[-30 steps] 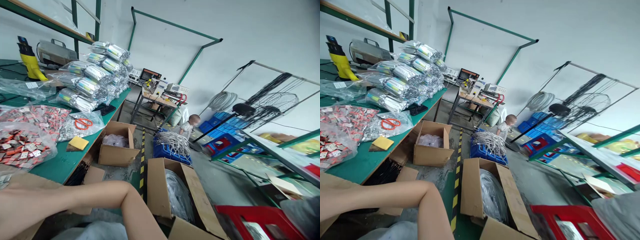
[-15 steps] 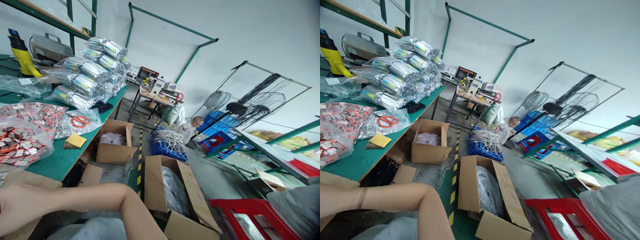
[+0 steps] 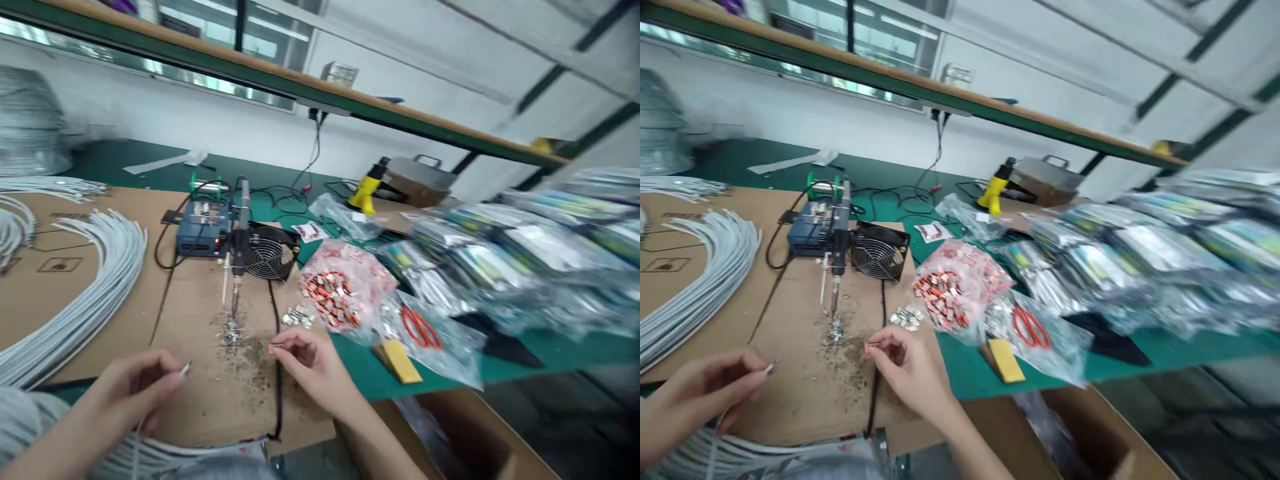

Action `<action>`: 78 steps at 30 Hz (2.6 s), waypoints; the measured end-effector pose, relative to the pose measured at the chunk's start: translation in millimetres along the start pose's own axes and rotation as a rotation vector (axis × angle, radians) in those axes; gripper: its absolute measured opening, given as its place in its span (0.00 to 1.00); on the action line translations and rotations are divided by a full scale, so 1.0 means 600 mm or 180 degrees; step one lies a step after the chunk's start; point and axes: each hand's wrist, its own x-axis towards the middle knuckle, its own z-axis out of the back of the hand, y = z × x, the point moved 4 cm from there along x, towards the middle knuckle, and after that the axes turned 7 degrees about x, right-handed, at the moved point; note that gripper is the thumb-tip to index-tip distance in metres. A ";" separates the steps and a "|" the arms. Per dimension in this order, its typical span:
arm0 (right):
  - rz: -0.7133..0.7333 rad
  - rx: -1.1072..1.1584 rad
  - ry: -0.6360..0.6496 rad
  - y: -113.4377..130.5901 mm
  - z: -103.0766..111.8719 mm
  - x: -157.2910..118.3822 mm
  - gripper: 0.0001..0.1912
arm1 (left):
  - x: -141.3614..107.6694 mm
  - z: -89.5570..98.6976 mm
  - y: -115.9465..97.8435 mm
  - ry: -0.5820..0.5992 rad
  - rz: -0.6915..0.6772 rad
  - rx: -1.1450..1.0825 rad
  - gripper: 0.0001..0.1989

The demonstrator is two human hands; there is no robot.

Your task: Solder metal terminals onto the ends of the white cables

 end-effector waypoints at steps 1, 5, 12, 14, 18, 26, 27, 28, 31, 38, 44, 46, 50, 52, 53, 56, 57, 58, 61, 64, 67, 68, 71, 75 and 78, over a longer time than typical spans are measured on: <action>-0.0042 -0.0094 0.0145 0.008 -0.008 0.009 0.07 | 0.018 0.009 -0.015 -0.0015 0.0100 0.0056 0.21; -0.0542 -0.0018 0.0552 0.019 -0.041 0.055 0.05 | 0.100 0.014 -0.072 0.0439 0.0372 0.0500 0.17; -0.1377 0.1144 0.0641 -0.019 -0.069 0.095 0.13 | 0.151 -0.017 -0.086 0.0840 0.0238 0.0396 0.13; -0.1431 0.1319 0.0608 -0.026 -0.070 0.091 0.16 | 0.147 -0.021 -0.083 0.0902 0.0240 0.0342 0.14; -0.1434 0.1497 0.0538 -0.028 -0.069 0.087 0.19 | 0.139 -0.024 -0.078 0.1041 0.0320 0.0237 0.16; -0.1520 0.1520 0.0565 -0.021 -0.069 0.085 0.18 | 0.142 -0.025 -0.065 0.1389 0.0481 0.0231 0.18; -0.1520 0.1506 0.0562 -0.021 -0.069 0.085 0.17 | 0.142 -0.025 -0.066 0.1409 0.0490 0.0251 0.18; -0.1517 0.1498 0.0560 -0.020 -0.069 0.084 0.16 | 0.143 -0.025 -0.068 0.1401 0.0506 0.0277 0.17; -0.1503 0.1493 0.0559 -0.019 -0.069 0.084 0.15 | 0.143 -0.024 -0.070 0.1388 0.0529 0.0308 0.17; -0.1467 0.1514 0.0582 -0.014 -0.068 0.084 0.15 | 0.144 -0.024 -0.071 0.1358 0.0507 0.0386 0.17; -0.1468 0.1615 0.0561 -0.016 -0.069 0.085 0.15 | 0.142 -0.022 -0.079 0.1283 0.0584 0.0487 0.18; -0.1462 0.1648 0.0554 -0.016 -0.069 0.085 0.14 | 0.142 -0.021 -0.079 0.1284 0.0575 0.0472 0.18; -0.1467 0.1673 0.0584 -0.013 -0.068 0.085 0.14 | 0.144 -0.019 -0.077 0.1291 0.0471 0.0342 0.17; -0.1487 0.1655 0.0598 -0.011 -0.067 0.085 0.13 | 0.144 -0.017 -0.075 0.1284 0.0431 0.0263 0.16; -0.1497 0.1634 0.0596 -0.010 -0.066 0.085 0.13 | 0.143 -0.017 -0.074 0.1293 0.0427 0.0241 0.15; -0.1500 0.1531 0.0568 -0.009 -0.065 0.085 0.11 | 0.141 -0.017 -0.072 0.1318 0.0449 0.0196 0.15; -0.1503 0.1497 0.0562 -0.009 -0.065 0.085 0.11 | 0.140 -0.017 -0.072 0.1315 0.0458 0.0186 0.15; -0.1509 0.1470 0.0557 -0.009 -0.065 0.085 0.10 | 0.139 -0.017 -0.072 0.1302 0.0470 0.0178 0.15; -0.1541 0.1425 0.0560 -0.010 -0.065 0.085 0.10 | 0.138 -0.018 -0.069 0.1283 0.0532 0.0151 0.15; -0.1567 0.1401 0.0578 -0.010 -0.066 0.086 0.10 | 0.140 -0.019 -0.067 0.1281 0.0580 0.0153 0.16; -0.1571 0.1348 0.0567 -0.010 -0.067 0.087 0.12 | 0.143 -0.019 -0.064 0.1251 0.0608 0.0155 0.17; -0.1570 0.1316 0.0553 -0.011 -0.067 0.087 0.12 | 0.143 -0.019 -0.063 0.1241 0.0623 0.0145 0.17; -0.1539 0.1220 0.0477 -0.012 -0.069 0.086 0.14 | 0.144 -0.020 -0.063 0.1252 0.0639 0.0134 0.17; -0.1445 0.1112 0.0424 -0.015 -0.072 0.084 0.15 | 0.143 -0.022 -0.066 0.1306 0.0659 0.0162 0.17; -0.1419 0.1066 0.0425 -0.017 -0.072 0.083 0.14 | 0.141 -0.023 -0.067 0.1316 0.0713 0.0205 0.19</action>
